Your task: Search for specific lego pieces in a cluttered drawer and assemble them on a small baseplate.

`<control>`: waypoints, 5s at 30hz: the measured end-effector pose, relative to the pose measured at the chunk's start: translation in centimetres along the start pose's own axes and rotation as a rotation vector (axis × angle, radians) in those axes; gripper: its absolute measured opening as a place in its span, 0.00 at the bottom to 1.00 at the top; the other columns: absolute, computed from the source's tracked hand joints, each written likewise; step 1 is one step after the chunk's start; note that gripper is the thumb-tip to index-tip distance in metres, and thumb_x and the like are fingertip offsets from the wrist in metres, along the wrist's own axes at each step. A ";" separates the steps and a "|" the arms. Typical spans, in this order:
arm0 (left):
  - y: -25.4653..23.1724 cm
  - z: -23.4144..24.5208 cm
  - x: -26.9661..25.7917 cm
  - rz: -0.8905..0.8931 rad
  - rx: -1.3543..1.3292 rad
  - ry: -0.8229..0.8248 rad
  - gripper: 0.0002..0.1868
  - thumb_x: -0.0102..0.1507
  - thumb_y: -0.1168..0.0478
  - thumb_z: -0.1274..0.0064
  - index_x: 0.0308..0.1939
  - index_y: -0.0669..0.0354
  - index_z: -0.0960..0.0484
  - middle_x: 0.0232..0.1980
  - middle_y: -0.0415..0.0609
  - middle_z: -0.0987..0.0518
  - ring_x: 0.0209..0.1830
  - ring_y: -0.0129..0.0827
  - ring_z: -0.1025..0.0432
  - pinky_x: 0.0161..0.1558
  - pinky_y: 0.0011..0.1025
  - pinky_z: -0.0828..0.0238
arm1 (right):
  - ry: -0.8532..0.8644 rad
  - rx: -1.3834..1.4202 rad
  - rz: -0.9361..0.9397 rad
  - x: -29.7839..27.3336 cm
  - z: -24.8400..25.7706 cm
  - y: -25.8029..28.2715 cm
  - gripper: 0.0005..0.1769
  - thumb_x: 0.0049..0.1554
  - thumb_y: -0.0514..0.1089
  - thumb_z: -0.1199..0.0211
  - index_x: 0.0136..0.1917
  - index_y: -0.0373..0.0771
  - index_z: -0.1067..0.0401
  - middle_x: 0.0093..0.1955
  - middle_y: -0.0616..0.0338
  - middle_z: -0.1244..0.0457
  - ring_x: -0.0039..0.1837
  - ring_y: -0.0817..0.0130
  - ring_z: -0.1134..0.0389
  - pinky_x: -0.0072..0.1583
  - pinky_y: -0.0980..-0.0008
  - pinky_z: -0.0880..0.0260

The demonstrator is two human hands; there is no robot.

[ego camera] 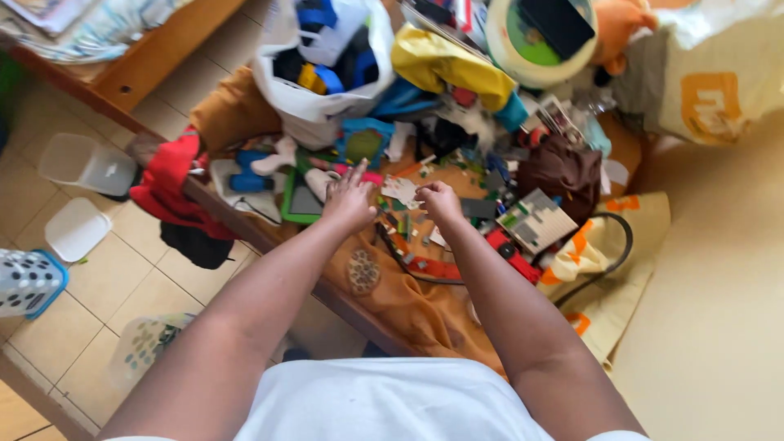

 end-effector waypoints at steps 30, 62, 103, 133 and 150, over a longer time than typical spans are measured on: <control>3.3 -16.5 0.9 -0.133 -0.528 0.184 0.10 0.52 0.69 0.39 0.37 0.56 0.16 0.50 0.52 0.24 0.52 0.48 0.25 0.51 0.41 0.26 | -0.460 -0.620 0.210 -3.3 2.6 -9.5 0.15 0.59 0.45 0.37 0.58 0.41 0.33 0.54 0.46 0.31 0.55 0.42 0.30 0.51 0.46 0.31; 4.1 -28.6 7.8 0.145 -0.711 -0.071 0.32 0.56 0.64 0.45 0.65 0.58 0.30 0.60 0.62 0.32 0.63 0.57 0.38 0.64 0.47 0.39 | -0.375 -0.625 0.242 4.9 -6.9 -15.7 0.26 0.65 0.62 0.51 0.65 0.44 0.31 0.67 0.48 0.37 0.65 0.44 0.42 0.65 0.43 0.44; -1.3 -21.3 8.7 0.159 -1.363 0.290 0.27 0.58 0.51 0.30 0.49 0.56 0.30 0.47 0.42 0.22 0.44 0.22 0.27 0.47 0.22 0.28 | -0.095 1.371 0.123 5.0 -0.2 -8.4 0.23 0.54 0.56 0.49 0.52 0.35 0.29 0.50 0.45 0.32 0.44 0.49 0.33 0.46 0.50 0.29; 0.2 -20.6 9.2 0.723 -1.957 0.330 0.16 0.66 0.50 0.46 0.48 0.58 0.22 0.48 0.48 0.24 0.48 0.37 0.28 0.52 0.42 0.30 | -0.164 1.350 0.424 0.9 -3.3 -0.4 0.13 0.63 0.54 0.48 0.43 0.44 0.37 0.40 0.55 0.38 0.35 0.63 0.42 0.38 0.63 0.40; 0.5 -20.5 9.1 -0.044 -2.380 0.888 0.22 0.63 0.49 0.53 0.55 0.58 0.25 0.51 0.46 0.22 0.52 0.30 0.26 0.53 0.28 0.28 | -0.464 -0.481 1.008 -4.6 -8.1 6.2 0.07 0.53 0.41 0.37 0.45 0.40 0.29 0.53 0.53 0.35 0.66 0.50 0.38 0.67 0.50 0.37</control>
Point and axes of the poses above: each hand's wrist, its own x-axis towards the middle knuckle, its own z-axis out of the back of the hand, y = z × x, the point moved 2 cm from there along x, towards the middle knuckle
